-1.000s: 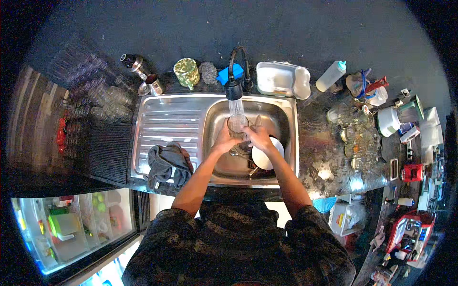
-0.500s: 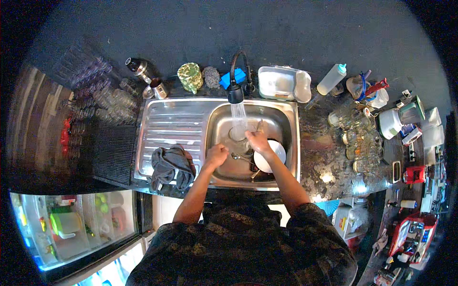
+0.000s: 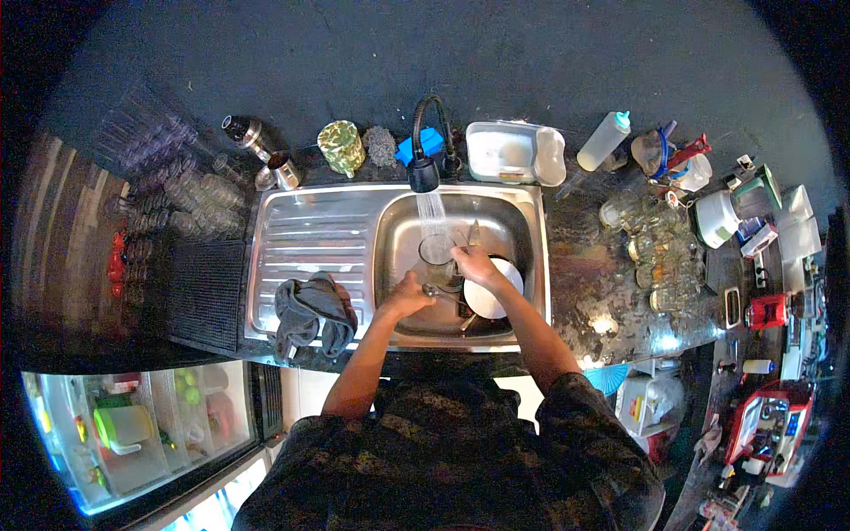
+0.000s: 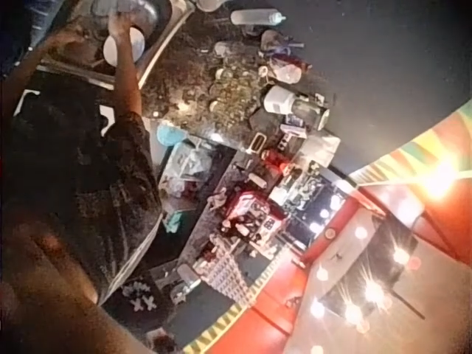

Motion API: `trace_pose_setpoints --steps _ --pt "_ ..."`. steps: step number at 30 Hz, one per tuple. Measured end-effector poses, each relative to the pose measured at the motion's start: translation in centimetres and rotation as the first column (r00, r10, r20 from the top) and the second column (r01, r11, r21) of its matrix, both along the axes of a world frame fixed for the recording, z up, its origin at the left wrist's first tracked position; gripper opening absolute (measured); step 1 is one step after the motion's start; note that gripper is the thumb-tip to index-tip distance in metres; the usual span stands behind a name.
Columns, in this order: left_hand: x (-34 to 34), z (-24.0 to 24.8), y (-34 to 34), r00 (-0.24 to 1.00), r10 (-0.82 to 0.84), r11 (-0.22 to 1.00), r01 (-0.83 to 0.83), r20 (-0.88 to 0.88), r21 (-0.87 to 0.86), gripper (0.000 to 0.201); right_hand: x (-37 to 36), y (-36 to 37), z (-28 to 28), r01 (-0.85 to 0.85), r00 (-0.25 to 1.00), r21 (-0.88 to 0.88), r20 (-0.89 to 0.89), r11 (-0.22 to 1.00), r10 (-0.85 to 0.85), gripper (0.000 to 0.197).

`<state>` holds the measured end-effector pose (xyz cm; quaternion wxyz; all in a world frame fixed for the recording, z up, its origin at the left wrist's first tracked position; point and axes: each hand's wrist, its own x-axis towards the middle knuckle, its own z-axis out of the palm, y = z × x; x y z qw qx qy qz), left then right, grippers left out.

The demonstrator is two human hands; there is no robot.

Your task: The recorder is washing and rinsing glass cups and bottles at a bar sink.

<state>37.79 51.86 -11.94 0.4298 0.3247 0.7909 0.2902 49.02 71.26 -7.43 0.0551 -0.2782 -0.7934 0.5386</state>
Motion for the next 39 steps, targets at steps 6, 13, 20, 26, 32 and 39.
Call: trace_pose_setpoints --steps 6,13,20,26,32,39 --pt "0.2 2.1 0.2 0.995 -0.035 0.999 0.038 0.089 -0.028 0.114 -0.1 -0.9 1.5 0.146 0.989 -0.046 -0.029 0.988 -0.148 0.046" --pt "0.4 3.7 0.4 0.991 -0.085 0.995 0.089 0.106 -0.035 0.117 -0.4 0.6 -0.4 -0.012 0.985 -0.031 0.169 0.999 0.017 0.048" --pt "0.6 5.8 0.1 0.977 -0.077 0.997 0.075 0.197 0.016 0.117 -0.6 0.6 0.0 0.021 0.994 0.003 0.107 1.0 -0.021 0.05" --pt "0.5 3.4 0.9 0.997 0.002 0.997 -0.009 0.079 0.082 0.115 0.0 0.3 1.4 0.057 0.995 -0.025 0.081 0.998 -0.055 0.051" --pt "2.4 8.0 2.8 0.977 0.178 0.918 -0.207 0.116 0.337 0.087 -0.8 0.9 4.1 0.224 0.966 -0.567 0.24 0.793 -0.102 0.047" --pt "1.4 8.6 5.6 0.5 0.278 0.677 -0.708 0.82 0.202 0.047 -2.0 -1.1 5.3 0.167 0.986 -0.69 0.121 0.704 -0.115 0.033"
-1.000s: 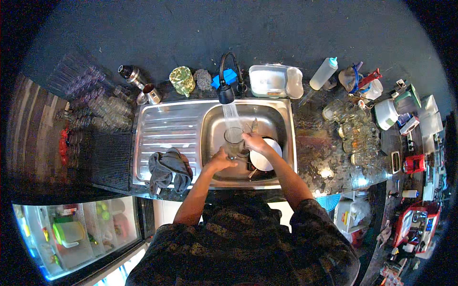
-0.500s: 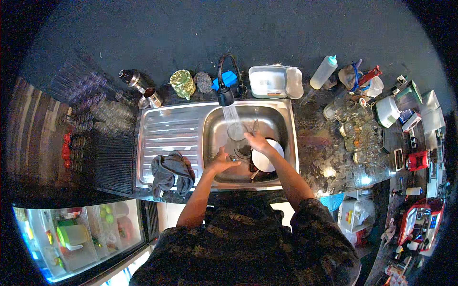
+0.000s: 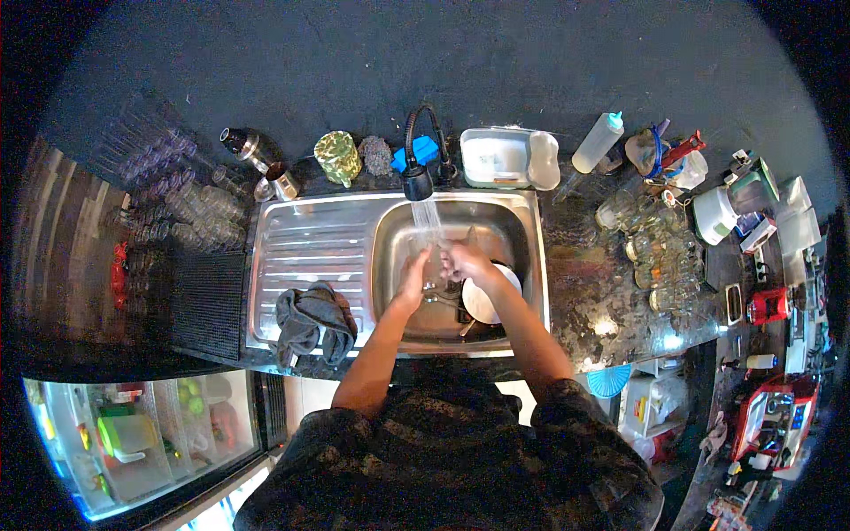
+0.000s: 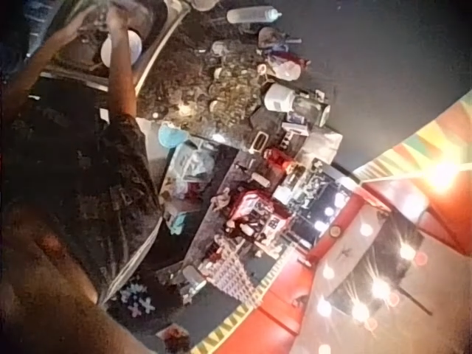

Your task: The recorder is washing and rinsing glass cups and bottles at a bar sink.

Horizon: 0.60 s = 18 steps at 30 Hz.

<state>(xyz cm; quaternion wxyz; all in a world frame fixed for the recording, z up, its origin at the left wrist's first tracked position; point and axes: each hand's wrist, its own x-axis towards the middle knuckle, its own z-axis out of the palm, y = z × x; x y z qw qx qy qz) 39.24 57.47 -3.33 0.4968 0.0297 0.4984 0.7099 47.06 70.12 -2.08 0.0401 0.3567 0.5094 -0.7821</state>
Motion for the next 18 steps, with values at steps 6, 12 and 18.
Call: trace_pose_setpoints --steps 6,12,18 --pt "1.1 2.9 1.5 0.816 0.086 0.988 0.002 0.571 -0.152 0.056 -3.1 -1.9 -2.2 -0.055 0.99 0.997 0.046 -0.063 -0.134 0.045" --pt "0.8 3.4 2.1 0.841 0.161 0.98 -0.072 0.516 -0.187 0.058 -4.7 -0.3 -4.9 -0.011 0.99 0.775 0.098 0.632 -0.103 0.045" --pt "-0.8 0.6 2.4 0.865 -0.027 0.999 0.04 0.501 -0.016 0.058 -2.8 0.3 -5.3 0.233 0.972 0.7 -0.182 0.675 -0.146 0.029"
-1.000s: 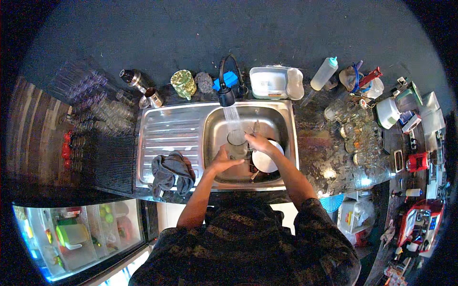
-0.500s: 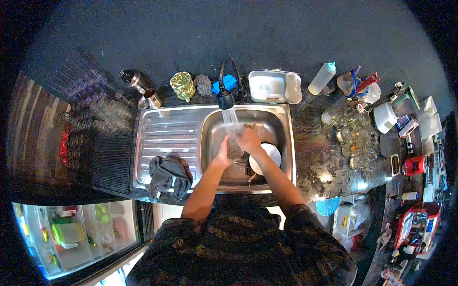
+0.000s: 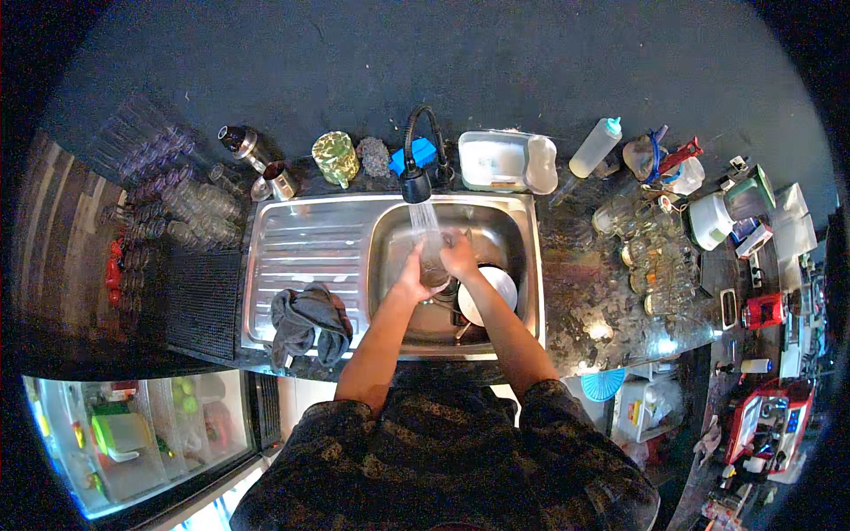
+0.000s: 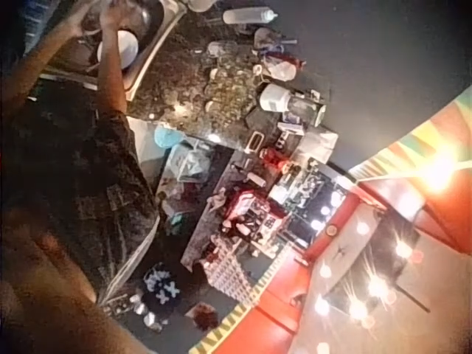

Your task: The recorder is washing and rinsing glass cups and bottles at a bar sink.

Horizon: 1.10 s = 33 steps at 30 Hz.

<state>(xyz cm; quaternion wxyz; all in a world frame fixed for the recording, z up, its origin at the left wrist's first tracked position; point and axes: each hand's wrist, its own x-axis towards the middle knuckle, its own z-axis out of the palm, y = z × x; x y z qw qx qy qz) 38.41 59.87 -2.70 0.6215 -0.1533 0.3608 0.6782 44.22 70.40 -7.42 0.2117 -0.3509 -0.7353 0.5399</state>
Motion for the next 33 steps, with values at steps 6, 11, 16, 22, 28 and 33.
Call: trace_pose_setpoints --steps 6,11,16,22,28,33 --pt "0.3 0.6 0.2 0.999 0.017 0.999 -0.02 -0.049 -0.045 0.054 1.7 0.1 0.6 0.035 0.99 0.18 0.129 0.983 -0.059 0.03" --pt "0.3 2.2 -0.3 0.999 0.014 0.995 -0.009 -0.043 0.102 0.052 2.5 0.0 -1.1 0.123 0.989 0.148 0.067 0.981 -0.135 0.023" --pt "0.4 3.1 -0.5 1.0 0.027 0.984 -0.025 -0.008 0.175 0.036 3.3 -0.1 -1.5 0.121 0.992 0.163 0.025 0.979 -0.127 0.038" --pt "0.2 2.9 -0.2 0.995 0.054 0.992 -0.044 -0.08 0.116 0.044 1.8 -1.2 -0.2 0.32 0.946 0.08 -0.082 0.944 -0.313 0.045" --pt "-1.6 -0.6 -0.6 0.978 -0.064 0.996 0.075 -0.197 0.051 0.042 1.5 -0.7 2.1 0.122 0.993 0.261 -0.034 0.958 -0.117 0.034" --pt "-1.2 -5.5 0.1 0.857 -0.047 0.968 -0.087 -0.513 -0.234 0.051 -1.1 -2.2 5.2 -0.103 0.983 0.57 0.182 0.815 -0.003 0.025"
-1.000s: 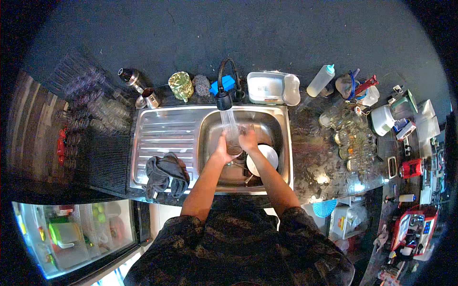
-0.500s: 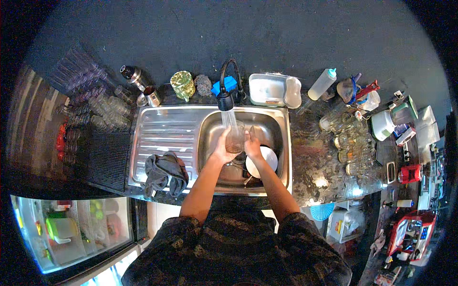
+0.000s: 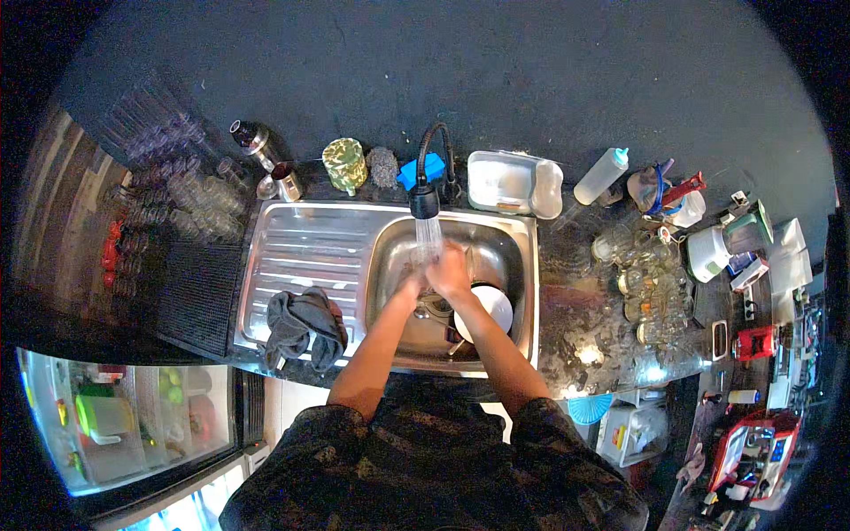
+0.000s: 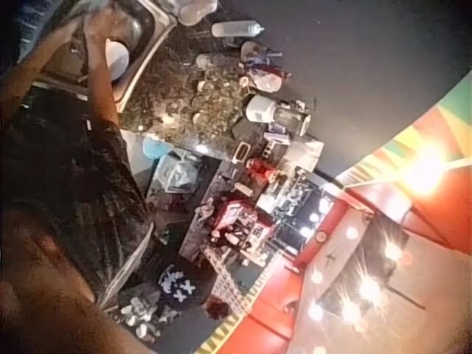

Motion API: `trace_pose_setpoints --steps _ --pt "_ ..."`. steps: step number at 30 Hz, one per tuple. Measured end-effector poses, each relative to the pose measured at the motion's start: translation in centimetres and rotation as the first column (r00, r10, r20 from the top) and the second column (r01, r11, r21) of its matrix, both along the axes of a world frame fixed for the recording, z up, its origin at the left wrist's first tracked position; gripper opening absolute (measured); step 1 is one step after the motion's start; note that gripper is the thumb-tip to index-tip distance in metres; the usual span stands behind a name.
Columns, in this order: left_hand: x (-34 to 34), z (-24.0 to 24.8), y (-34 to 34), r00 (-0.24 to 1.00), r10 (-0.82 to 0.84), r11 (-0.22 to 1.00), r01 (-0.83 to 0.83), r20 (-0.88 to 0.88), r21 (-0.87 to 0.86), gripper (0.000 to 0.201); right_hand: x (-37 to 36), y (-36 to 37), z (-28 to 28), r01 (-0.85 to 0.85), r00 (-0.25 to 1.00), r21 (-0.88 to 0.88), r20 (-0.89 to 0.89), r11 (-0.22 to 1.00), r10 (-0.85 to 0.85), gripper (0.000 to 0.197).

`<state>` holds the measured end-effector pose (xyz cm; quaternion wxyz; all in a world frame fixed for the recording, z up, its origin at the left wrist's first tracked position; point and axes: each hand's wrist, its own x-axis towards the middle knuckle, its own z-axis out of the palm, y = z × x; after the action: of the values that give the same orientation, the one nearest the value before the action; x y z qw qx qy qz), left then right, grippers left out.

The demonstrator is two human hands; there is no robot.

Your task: The recorder is washing and rinsing glass cups and bottles at a bar sink.

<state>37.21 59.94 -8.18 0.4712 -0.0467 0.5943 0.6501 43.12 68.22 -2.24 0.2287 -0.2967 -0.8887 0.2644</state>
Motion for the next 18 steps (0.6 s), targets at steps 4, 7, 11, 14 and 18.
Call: trace_pose_setpoints --steps 4,7,11,14,18 --pt "-0.5 -1.5 0.0 0.992 -0.079 0.996 0.076 -0.103 -0.038 0.052 -2.0 -1.0 1.8 -0.113 0.992 -0.3 0.013 0.947 0.123 0.02" --pt "-1.2 -1.0 0.1 0.958 -0.252 0.966 0.242 -0.136 -0.089 0.053 -3.7 0.2 1.0 -0.115 0.947 -0.194 0.274 0.974 0.166 0.024" --pt "-0.9 0.9 0.0 0.818 -0.547 0.83 0.501 -0.18 -0.245 0.055 -6.9 5.3 -4.4 -0.293 0.946 0.517 0.28 0.805 0.165 0.025" --pt "0.6 2.3 -0.7 0.873 -0.389 0.914 0.325 -0.293 -0.244 0.056 -10.9 9.4 -10.0 -0.244 0.956 0.588 0.28 0.771 0.089 0.028" --pt "1.4 2.7 -1.9 0.818 -0.28 0.959 0.22 -0.503 -0.176 0.059 -16.0 12.8 -14.5 -0.303 0.787 0.433 0.616 0.849 -0.033 0.033"
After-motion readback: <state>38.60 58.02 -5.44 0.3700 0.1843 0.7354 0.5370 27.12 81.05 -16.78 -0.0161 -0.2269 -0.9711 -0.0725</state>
